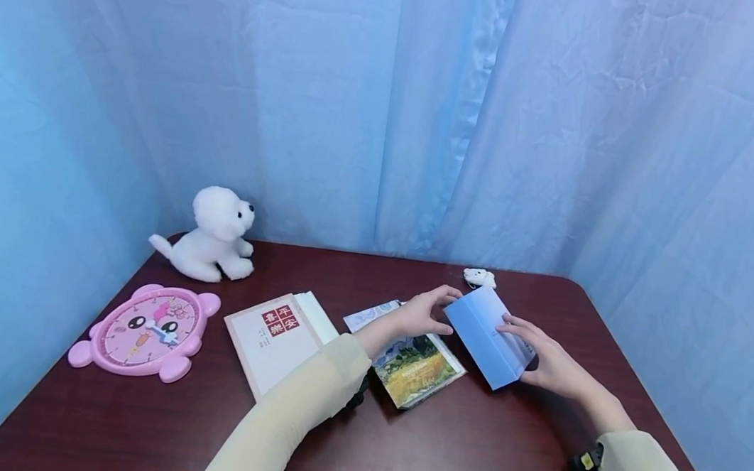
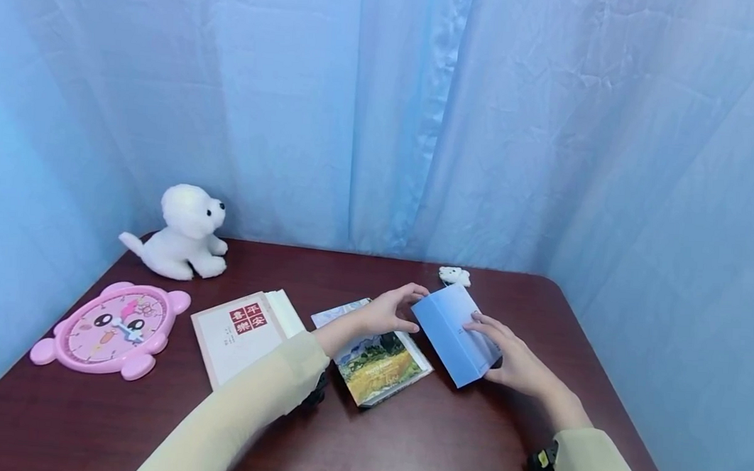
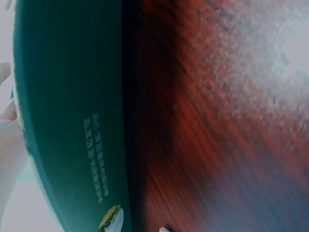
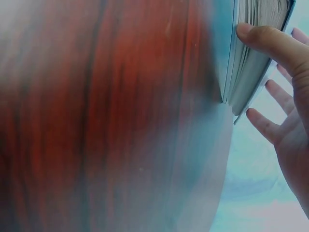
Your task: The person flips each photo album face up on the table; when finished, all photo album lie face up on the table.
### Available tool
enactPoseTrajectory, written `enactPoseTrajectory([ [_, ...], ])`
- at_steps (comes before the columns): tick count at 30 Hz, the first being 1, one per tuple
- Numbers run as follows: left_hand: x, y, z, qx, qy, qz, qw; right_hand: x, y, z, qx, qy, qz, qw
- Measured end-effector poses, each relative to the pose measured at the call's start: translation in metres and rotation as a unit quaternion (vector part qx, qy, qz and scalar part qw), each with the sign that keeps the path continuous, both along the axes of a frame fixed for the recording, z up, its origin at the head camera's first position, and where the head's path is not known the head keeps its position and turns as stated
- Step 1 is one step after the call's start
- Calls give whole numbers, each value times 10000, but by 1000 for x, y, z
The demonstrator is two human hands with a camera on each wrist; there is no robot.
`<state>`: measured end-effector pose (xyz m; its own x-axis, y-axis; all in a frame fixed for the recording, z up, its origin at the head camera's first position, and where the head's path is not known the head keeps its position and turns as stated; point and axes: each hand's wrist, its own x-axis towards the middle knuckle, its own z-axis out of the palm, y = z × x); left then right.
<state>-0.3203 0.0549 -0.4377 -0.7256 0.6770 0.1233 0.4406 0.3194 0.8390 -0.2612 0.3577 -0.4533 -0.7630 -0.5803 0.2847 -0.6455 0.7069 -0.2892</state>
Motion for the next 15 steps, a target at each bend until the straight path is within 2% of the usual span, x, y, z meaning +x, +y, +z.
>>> enactPoseTrajectory([
  [4,0,-1,0,-355,308,40,9989,-5,6,-2,116,177,-9,9998],
  [7,1,-1,0,-569,370,-17,9977,-7,9,-3,206,184,-56,9996],
  [11,2,-2,-1,-547,18,-237,9982,-8,11,-4,284,52,-85,9995],
  [15,2,-4,-6,-569,-212,-446,9972,-8,12,-4,425,-39,-39,9991],
])
